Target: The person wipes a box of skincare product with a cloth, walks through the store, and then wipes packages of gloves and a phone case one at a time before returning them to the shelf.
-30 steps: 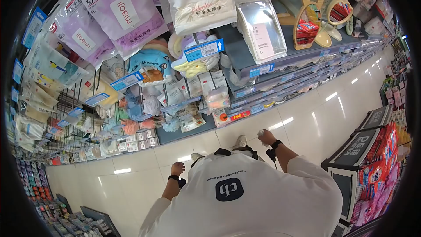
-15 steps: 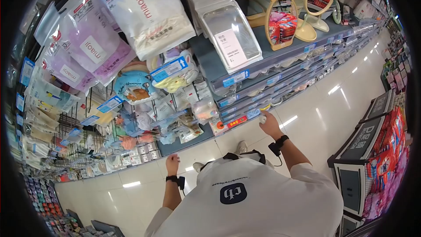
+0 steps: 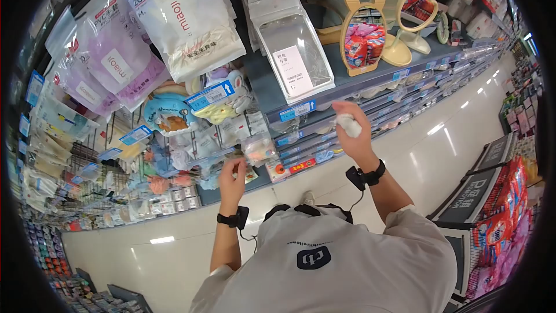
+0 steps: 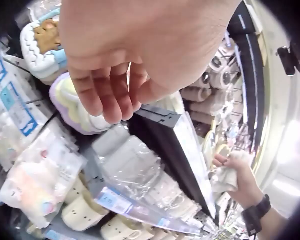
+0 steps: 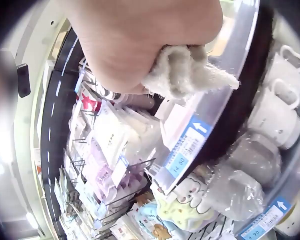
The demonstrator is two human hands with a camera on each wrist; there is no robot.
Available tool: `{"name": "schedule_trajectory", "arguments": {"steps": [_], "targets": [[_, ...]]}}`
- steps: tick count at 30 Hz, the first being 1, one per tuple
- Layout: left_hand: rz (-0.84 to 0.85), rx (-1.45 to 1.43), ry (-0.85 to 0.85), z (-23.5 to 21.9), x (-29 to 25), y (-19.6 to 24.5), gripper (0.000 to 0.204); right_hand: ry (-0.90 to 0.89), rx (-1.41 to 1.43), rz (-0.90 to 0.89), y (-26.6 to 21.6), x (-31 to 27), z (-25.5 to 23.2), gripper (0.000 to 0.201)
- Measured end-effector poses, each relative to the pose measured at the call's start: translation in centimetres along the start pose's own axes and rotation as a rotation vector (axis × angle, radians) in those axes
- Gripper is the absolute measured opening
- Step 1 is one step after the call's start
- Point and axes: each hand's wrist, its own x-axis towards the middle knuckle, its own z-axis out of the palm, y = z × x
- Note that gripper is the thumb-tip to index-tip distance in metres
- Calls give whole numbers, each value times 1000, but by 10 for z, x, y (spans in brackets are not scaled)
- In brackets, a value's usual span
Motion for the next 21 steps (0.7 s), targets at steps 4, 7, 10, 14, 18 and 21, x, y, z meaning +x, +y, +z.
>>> {"name": "schedule_trajectory", "arguments": {"steps": [4,7,10,14,18,21], "targets": [[184,32,57,21,32,71,12,10,-140,34,-12,33,11,32],[254,-19,104,37,52,116,13,-74,-240,83,-22,58,12,32],[300,-60,92,55,74,140,22,-208,-263,130,-17,77,13,32],[263,-152,38,97,107,139,44,-321,-269,161,18,92,16,35],[130,-168,-5,119,128,143,58,-277,-297,90,22,95,12,38],[90,-108,129,129,130,139,57,-287,-279,121,18,97,7,38]]}}
